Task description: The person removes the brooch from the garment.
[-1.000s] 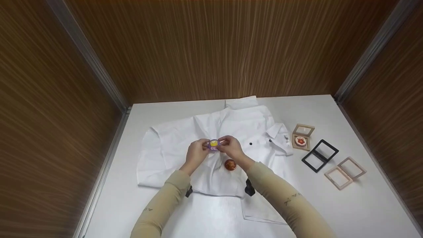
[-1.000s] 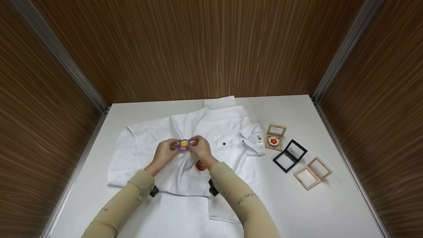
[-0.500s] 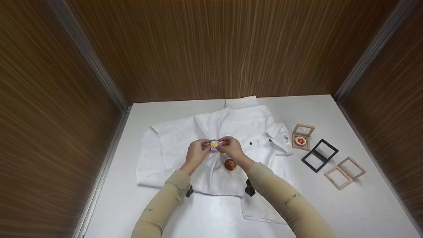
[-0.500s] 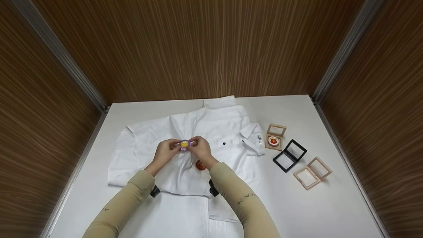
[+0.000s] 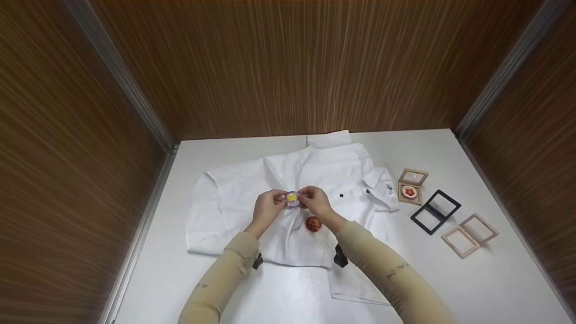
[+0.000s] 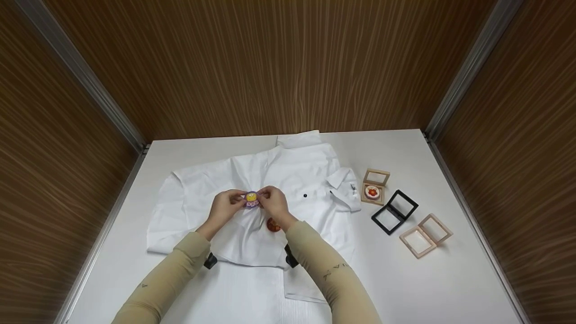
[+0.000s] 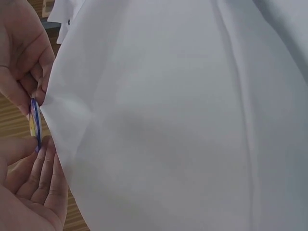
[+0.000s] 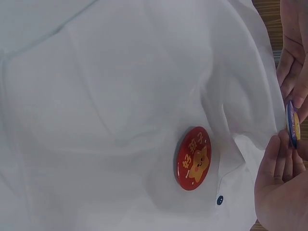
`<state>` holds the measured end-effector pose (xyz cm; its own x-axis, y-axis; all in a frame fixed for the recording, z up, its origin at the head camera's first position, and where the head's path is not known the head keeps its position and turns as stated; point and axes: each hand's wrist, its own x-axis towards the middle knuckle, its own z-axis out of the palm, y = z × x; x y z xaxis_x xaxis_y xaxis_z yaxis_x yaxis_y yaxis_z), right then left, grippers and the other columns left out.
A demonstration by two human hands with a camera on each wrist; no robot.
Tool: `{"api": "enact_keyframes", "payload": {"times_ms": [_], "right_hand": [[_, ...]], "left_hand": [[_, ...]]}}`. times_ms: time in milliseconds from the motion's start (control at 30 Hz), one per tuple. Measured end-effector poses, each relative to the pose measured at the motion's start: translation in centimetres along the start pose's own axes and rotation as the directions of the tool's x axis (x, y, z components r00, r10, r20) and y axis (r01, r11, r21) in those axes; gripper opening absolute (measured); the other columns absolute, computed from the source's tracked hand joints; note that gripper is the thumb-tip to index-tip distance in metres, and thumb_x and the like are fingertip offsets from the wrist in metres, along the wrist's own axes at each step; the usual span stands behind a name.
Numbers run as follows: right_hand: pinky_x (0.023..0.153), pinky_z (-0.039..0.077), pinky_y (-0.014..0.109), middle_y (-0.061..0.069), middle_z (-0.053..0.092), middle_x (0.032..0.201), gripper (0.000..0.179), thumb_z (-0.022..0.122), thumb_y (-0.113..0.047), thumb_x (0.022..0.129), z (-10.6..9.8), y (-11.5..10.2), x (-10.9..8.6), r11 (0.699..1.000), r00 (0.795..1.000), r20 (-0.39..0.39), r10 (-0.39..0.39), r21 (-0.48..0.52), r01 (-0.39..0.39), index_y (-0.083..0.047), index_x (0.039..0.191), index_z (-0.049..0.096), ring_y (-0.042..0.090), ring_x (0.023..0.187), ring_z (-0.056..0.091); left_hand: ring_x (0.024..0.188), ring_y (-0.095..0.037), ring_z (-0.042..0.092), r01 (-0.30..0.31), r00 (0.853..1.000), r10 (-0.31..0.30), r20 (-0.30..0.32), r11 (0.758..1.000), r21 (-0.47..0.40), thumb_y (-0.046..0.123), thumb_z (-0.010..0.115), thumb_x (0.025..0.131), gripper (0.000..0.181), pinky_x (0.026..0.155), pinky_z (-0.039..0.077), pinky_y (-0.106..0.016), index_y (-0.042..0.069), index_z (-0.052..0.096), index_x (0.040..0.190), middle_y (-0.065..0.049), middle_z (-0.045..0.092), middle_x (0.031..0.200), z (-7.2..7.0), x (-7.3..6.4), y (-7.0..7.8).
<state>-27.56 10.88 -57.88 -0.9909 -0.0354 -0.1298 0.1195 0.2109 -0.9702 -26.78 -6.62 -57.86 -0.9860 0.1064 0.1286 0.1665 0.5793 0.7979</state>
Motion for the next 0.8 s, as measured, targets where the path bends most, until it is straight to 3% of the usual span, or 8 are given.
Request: {"api": "enact_keyframes", "payload": {"times_ms": [267, 433, 800], "right_hand": [[0.067, 0.06, 0.019, 0.023, 0.075, 0.099, 0.014, 0.063, 0.004, 0.1, -0.19, 0.17, 0.09, 1.0, 1.0, -0.006, 0.016, -0.018, -0.016, 0.012, 0.108, 0.07, 0.005, 0.068, 0.064], [0.069, 0.06, 0.019, 0.022, 0.075, 0.101, 0.015, 0.063, 0.002, 0.101, -0.4, 0.05, 0.05, 0.999, 0.999, -0.006, 0.034, -0.024, -0.034, 0.011, 0.111, 0.07, 0.007, 0.072, 0.066], [0.068, 0.06, 0.019, 0.028, 0.075, 0.103, 0.016, 0.063, 0.0, 0.102, -0.5, 0.61, -0.08, 0.997, 0.999, -0.029, 0.044, -0.056, -0.045, 0.012, 0.109, 0.071, 0.008, 0.073, 0.068]], "left_hand": [[0.092, -0.029, 0.077, 0.026, 0.999, -0.026, 0.025, 0.999, -0.026, 0.005, 0.077, 0.095, 0.019, 0.082, 0.064, -0.036, 0.0, 0.08, 0.113, -0.015, 0.081, 0.099, 0.05, 0.13, 0.11], [0.093, -0.029, 0.077, 0.048, 0.998, -0.046, 0.038, 0.998, -0.046, 0.003, 0.075, 0.095, 0.02, 0.083, 0.065, -0.038, 0.001, 0.079, 0.115, -0.015, 0.08, 0.1, 0.12, 0.25, 0.2], [0.095, -0.028, 0.076, 0.044, 0.997, -0.043, 0.065, 0.999, -0.008, 0.005, 0.076, 0.096, 0.022, 0.086, 0.064, -0.037, 0.0, 0.079, 0.117, -0.015, 0.08, 0.103, 0.62, -0.12, 0.31]]}}
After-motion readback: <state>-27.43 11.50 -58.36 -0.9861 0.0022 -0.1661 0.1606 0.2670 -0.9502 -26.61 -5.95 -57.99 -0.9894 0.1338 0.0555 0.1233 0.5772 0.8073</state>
